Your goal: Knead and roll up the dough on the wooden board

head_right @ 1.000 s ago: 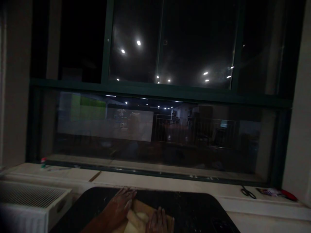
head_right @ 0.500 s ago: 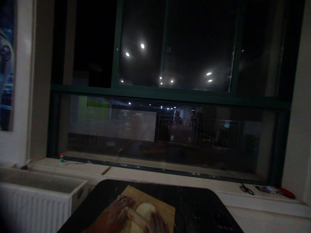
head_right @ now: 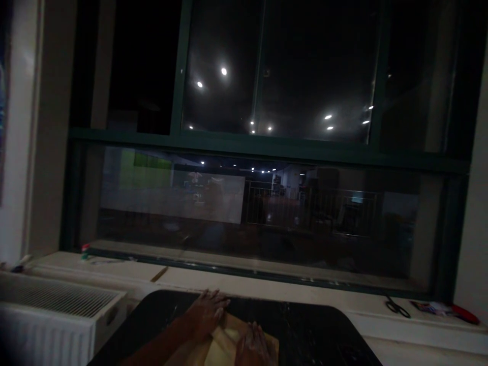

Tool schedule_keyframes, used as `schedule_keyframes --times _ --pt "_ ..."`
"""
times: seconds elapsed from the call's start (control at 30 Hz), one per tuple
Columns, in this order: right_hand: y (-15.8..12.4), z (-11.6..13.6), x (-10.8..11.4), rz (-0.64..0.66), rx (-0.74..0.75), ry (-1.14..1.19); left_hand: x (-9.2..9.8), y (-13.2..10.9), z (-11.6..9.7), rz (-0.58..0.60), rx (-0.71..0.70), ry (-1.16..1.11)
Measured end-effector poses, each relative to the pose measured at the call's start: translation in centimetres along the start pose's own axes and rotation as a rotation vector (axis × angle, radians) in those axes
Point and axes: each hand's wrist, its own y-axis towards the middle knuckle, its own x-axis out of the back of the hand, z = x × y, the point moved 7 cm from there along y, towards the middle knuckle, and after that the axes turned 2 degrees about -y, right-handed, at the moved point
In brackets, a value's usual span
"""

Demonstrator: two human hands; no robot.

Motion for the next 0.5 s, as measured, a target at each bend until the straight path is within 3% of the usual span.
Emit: schedule_keyframes --times 0.1,0.2,0.33,0.5 --pt "0.3 0.0 -2.5 0.033 -0.006 -0.028 -1.5 2.6 1.0 0.075 -0.021 -0.031" --pt "0.3 -0.2 -3.6 0.032 -0.034 -0.026 -2.1 3.4 1.3 0.086 -0.026 -0.053" --pt "0.1 -0.1 -2.0 0.023 -0.024 -0.059 -1.0 1.6 0.8 0.053 -0.016 -0.070" --pt "-0.2 0.3 1.4 0.005 -0.046 0.034 2.0 -2.4 -0.5 -0.009 0.017 -0.076"
